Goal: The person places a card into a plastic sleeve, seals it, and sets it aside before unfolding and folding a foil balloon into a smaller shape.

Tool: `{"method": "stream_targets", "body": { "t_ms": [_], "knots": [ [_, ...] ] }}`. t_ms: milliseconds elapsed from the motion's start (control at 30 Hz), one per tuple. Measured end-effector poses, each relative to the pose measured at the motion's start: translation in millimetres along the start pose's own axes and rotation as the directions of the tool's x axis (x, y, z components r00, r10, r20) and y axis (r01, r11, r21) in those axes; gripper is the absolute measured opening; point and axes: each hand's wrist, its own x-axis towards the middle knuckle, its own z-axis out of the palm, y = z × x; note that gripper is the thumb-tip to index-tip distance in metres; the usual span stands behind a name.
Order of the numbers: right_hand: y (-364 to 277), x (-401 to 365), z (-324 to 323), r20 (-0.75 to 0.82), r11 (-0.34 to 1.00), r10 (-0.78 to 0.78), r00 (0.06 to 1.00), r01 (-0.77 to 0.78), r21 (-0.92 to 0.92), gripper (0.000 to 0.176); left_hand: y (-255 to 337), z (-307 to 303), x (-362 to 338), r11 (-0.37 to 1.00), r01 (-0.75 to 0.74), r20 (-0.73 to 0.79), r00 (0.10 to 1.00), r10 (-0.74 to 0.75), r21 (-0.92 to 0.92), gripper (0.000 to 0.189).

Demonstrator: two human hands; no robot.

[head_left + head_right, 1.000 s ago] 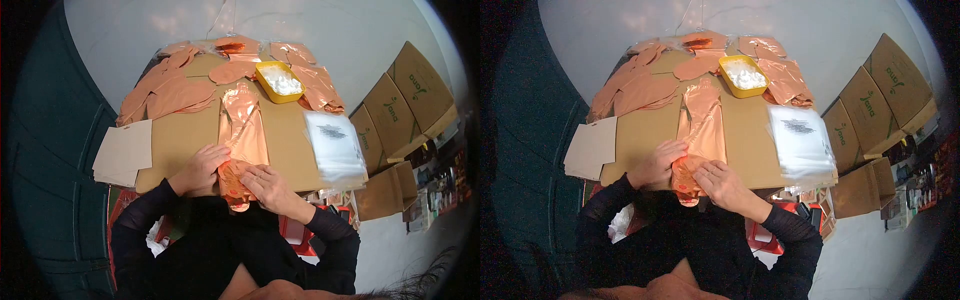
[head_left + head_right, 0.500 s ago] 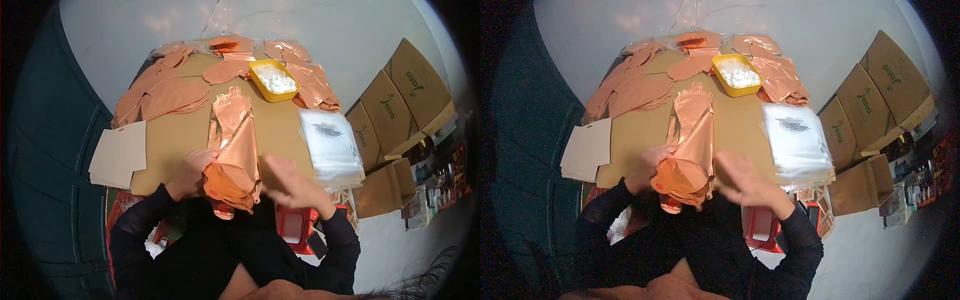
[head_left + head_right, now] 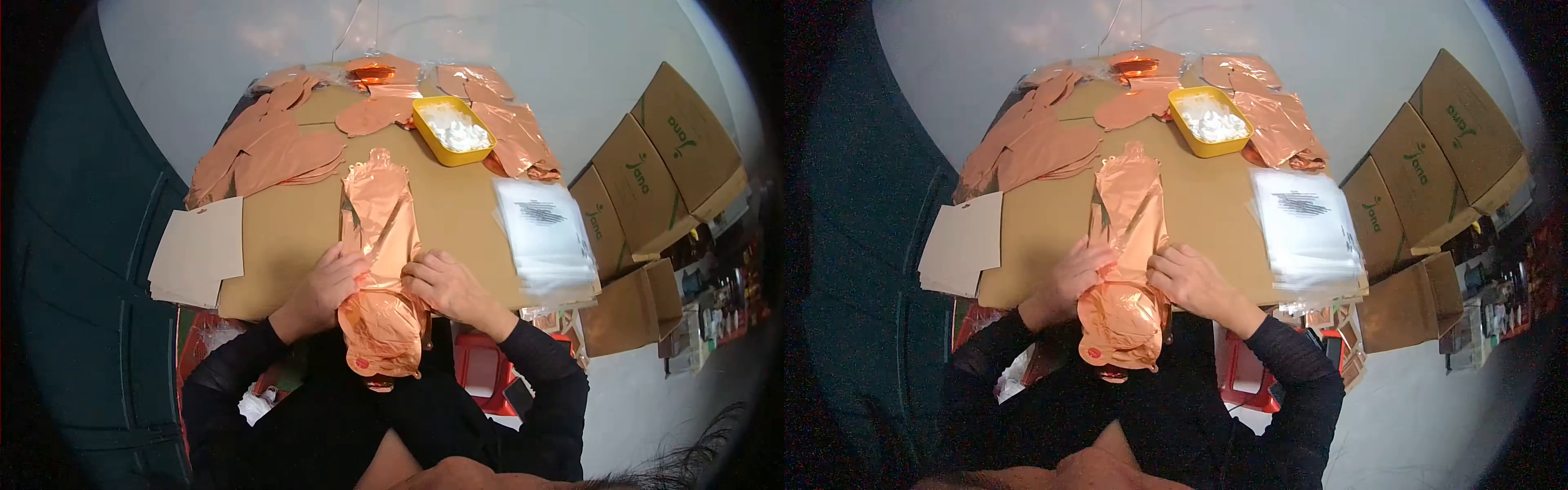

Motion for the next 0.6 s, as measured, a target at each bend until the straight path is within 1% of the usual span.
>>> {"method": "stream_targets", "body": {
  "t_ms": [100, 200, 300, 400, 433, 467, 500, 533, 600],
  "knots": [
    [-0.8, -1.2, 2.2, -0.04, 1.0, 0.006, 0.999, -0.005, 0.008, 0.02, -3.1, -1.8, -2.7, 0.998, 0.009, 0.061, 0.998, -0.005, -0.067, 0.019],
    [-1.0, -1.7, 1.4, -0.062, 1.0, 0.014, 0.998, -0.013, 0.023, 0.02, -2.8, -4.3, -4.3, 0.996, 0.082, 0.093, 0.992, -0.079, -0.028, 0.021],
    [4.2, -4.9, 10.9, -0.13, 0.993, 0.064, 0.989, -0.051, 0.107, 0.021, -18.5, 4.1, -16.2, 0.97, 0.189, 0.127, 0.977, -0.17, -0.155, 0.025],
    [7.4, -5.7, 18.4, -0.159, 0.905, 0.318, 0.935, -0.249, 0.345, 0.013, -19.7, 3.5, -12.5, 0.957, 0.152, -0.019, 0.987, -0.162, -0.247, 0.025],
    [8.1, -3.8, 19.2, -0.091, 0.815, 0.464, 0.881, -0.384, 0.434, 0.012, -11.5, 8.1, -8.1, 0.778, 0.408, 0.052, 0.897, -0.439, -0.477, 0.019],
    [9.2, -0.6, 20.3, -0.01, 0.696, 0.593, 0.805, -0.506, 0.509, 0.011, -2.9, 12.5, -3.3, 0.481, 0.557, 0.117, 0.727, -0.676, -0.677, 0.014],
    [9.8, 2.5, 22.3, 0.083, 0.552, 0.7, 0.709, -0.611, 0.568, 0.012, 2.9, -0.3, 8.4, 0.409, 0.698, 0.177, 0.604, -0.777, -0.587, 0.012],
    [12.3, 6.0, 30.6, 0.065, 0.486, 0.737, 0.673, -0.594, 0.641, 0.019, -4.3, 1.9, 8.3, 0.427, 0.684, 0.149, 0.613, -0.776, -0.592, 0.011],
    [8.5, 17.3, 21.9, 0.15, 0.35, 0.786, 0.6, -0.632, 0.691, 0.02, -24.1, 13.2, 4.4, 0.465, 0.652, 0.087, 0.63, -0.772, -0.599, 0.013]
  ]
}}
